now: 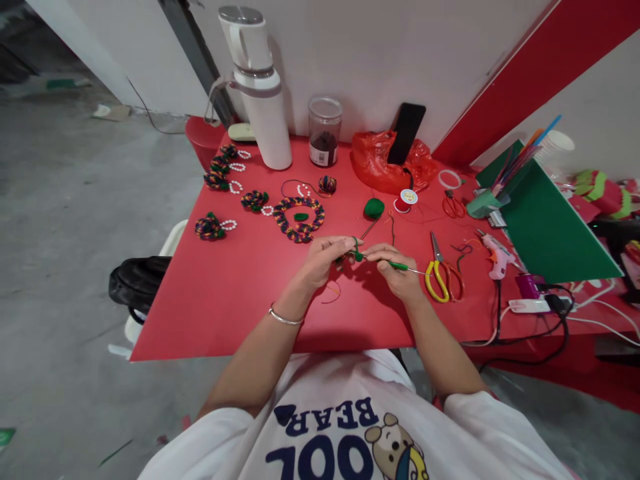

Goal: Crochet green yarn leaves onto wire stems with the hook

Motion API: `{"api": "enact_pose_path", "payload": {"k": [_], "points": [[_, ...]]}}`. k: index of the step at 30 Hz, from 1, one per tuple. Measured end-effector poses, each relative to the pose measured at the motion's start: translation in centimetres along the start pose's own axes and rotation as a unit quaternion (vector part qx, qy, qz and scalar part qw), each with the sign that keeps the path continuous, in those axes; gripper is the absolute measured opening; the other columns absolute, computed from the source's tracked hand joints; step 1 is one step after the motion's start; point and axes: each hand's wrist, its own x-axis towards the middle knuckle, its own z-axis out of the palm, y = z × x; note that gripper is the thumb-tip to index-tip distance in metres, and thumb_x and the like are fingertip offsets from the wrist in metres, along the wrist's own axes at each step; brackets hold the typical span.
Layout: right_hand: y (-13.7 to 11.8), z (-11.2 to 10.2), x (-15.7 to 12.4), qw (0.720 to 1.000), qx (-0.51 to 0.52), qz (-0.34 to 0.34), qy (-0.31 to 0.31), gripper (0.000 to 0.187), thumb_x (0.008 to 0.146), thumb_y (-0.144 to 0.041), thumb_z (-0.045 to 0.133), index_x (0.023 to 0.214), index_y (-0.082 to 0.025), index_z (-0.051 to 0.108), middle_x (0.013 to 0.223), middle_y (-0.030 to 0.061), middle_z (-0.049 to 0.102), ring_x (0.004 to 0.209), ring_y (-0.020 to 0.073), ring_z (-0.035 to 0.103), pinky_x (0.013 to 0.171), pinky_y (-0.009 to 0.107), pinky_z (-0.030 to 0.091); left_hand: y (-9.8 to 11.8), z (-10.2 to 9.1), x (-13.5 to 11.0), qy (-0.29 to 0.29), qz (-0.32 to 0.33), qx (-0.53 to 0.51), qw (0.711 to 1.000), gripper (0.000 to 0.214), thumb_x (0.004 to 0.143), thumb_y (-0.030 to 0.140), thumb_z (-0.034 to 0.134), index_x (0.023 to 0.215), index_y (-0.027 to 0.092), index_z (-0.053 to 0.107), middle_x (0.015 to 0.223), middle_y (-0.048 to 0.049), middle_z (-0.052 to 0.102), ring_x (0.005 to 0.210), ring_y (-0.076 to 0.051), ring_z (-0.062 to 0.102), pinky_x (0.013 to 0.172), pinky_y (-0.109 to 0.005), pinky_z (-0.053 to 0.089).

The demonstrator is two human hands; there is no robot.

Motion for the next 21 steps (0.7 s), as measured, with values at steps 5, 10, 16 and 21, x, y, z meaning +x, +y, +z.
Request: {"api": "enact_pose_path", "payload": {"k": [5, 10, 16, 21], "points": [[0.1, 0.2, -0.2, 0.999, -0.020, 0.019, -0.018, 0.021, 0.098, -0.045, 0.064, 0.103, -0.032, 0.081, 0.104, 0.0052, 0.077, 0.101, 0.0222, 0.071, 0.093, 0.041, 0.057, 0.1, 0.0, 0.2, 0.007, 0.010, 0.031, 0.999, 0.044, 0.050, 0.039, 0.098, 0.082, 0.013, 0.081, 0.066, -0.0040, 0.070, 0.055, -0.011, 0.058, 0.050, -0.024, 0.043], [0.5, 0.2, -0.5, 0.999, -0.004, 0.032, 0.007, 0.023, 0.095, -0.050, 0.067, 0.103, -0.034, 0.081, 0.106, 0.0049, 0.077, 0.103, 0.0228, 0.071, 0.095, 0.042, 0.057, 0.2, -0.2, 0.2, 0.004, 0.016, 0.035, 0.999, 0.052, 0.047, 0.034, 0.100, 0.090, 0.012, 0.081, 0.067, -0.0048, 0.072, 0.058, -0.015, 0.065, 0.054, -0.026, 0.050], [1.8, 0.3, -0.6, 0.990, 0.099, 0.080, 0.063, 0.035, 0.088, -0.064, 0.068, 0.094, -0.032, 0.081, 0.099, 0.0055, 0.077, 0.095, 0.0236, 0.071, 0.084, 0.040, 0.059, 0.1, 0.3, 0.1, -0.001, 0.019, 0.003, 1.000, 0.050, 0.046, 0.031, 0.100, 0.089, 0.015, 0.082, 0.067, -0.0041, 0.074, 0.060, -0.016, 0.068, 0.059, -0.028, 0.054], [2.4, 1.6, -0.5, 0.972, 0.183, 0.114, 0.099, 0.037, 0.085, -0.065, 0.071, 0.090, -0.030, 0.078, 0.097, 0.0041, 0.076, 0.085, 0.0196, 0.070, 0.073, 0.034, 0.058, -0.5, 0.6, 0.3, -0.010, 0.012, -0.018, 1.000, 0.047, 0.049, 0.029, 0.099, 0.091, 0.015, 0.082, 0.063, -0.0012, 0.070, 0.057, -0.013, 0.065, 0.056, -0.025, 0.050]]}}
